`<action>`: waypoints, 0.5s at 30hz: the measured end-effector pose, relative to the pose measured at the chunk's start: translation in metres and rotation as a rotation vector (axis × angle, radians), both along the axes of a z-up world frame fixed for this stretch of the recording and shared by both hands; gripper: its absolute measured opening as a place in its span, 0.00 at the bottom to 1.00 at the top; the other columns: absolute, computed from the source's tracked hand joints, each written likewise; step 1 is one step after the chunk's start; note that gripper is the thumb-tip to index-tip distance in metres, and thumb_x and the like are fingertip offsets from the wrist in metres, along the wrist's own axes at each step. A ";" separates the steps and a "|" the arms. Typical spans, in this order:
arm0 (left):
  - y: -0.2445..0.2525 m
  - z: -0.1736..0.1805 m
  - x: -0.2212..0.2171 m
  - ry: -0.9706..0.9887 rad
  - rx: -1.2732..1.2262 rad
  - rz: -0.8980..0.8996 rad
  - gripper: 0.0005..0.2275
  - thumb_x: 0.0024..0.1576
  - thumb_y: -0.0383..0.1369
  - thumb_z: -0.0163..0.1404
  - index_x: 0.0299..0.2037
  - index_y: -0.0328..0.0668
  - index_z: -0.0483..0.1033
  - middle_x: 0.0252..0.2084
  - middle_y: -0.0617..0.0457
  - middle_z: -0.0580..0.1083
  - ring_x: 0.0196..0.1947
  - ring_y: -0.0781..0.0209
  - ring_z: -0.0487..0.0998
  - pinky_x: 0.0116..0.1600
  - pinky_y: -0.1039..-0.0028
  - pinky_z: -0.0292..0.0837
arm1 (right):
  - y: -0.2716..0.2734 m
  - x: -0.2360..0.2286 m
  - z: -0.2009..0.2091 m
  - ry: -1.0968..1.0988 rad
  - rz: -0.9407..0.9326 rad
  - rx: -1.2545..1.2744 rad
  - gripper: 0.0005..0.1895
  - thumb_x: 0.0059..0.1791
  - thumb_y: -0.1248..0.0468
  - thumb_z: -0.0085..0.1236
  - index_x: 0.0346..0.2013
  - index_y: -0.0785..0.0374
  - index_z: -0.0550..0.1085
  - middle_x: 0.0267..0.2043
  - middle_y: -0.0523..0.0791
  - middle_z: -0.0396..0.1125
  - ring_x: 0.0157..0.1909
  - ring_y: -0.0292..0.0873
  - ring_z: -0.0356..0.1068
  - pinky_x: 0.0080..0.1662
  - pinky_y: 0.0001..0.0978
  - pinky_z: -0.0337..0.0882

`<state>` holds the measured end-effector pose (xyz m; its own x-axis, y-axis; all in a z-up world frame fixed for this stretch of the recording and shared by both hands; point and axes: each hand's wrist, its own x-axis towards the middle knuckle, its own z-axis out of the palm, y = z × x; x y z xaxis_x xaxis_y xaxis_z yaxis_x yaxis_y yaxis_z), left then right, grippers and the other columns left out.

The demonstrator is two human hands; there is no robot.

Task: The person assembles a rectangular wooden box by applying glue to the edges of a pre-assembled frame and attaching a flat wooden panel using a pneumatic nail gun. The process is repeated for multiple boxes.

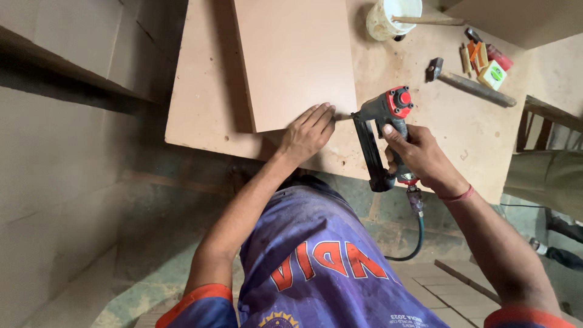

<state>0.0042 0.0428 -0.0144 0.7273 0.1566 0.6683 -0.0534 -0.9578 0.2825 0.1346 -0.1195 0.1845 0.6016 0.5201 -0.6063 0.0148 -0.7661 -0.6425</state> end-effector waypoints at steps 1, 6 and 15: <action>0.000 0.000 0.000 0.000 0.001 -0.004 0.08 0.57 0.26 0.51 0.43 0.32 0.80 0.53 0.43 0.78 0.58 0.51 0.78 0.65 0.65 0.73 | 0.001 -0.002 0.001 -0.013 0.002 -0.012 0.21 0.56 0.51 0.50 0.30 0.67 0.70 0.22 0.43 0.64 0.22 0.37 0.64 0.27 0.33 0.66; 0.001 0.000 0.000 -0.005 -0.014 -0.018 0.08 0.57 0.26 0.51 0.43 0.32 0.80 0.54 0.42 0.78 0.59 0.50 0.78 0.66 0.64 0.72 | 0.003 -0.010 0.008 -0.039 -0.005 -0.050 0.22 0.57 0.51 0.49 0.30 0.67 0.70 0.22 0.42 0.64 0.23 0.36 0.64 0.28 0.33 0.65; 0.001 -0.005 0.002 0.004 -0.060 -0.045 0.08 0.56 0.27 0.51 0.42 0.32 0.80 0.54 0.41 0.78 0.59 0.49 0.77 0.66 0.62 0.72 | 0.002 -0.011 0.001 -0.035 -0.011 0.004 0.22 0.57 0.51 0.50 0.30 0.67 0.69 0.22 0.42 0.64 0.23 0.36 0.63 0.28 0.32 0.65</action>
<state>0.0058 0.0438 -0.0192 0.7369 0.1632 0.6560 -0.0951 -0.9357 0.3396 0.1234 -0.1178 0.1858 0.6280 0.5158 -0.5827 0.0286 -0.7636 -0.6451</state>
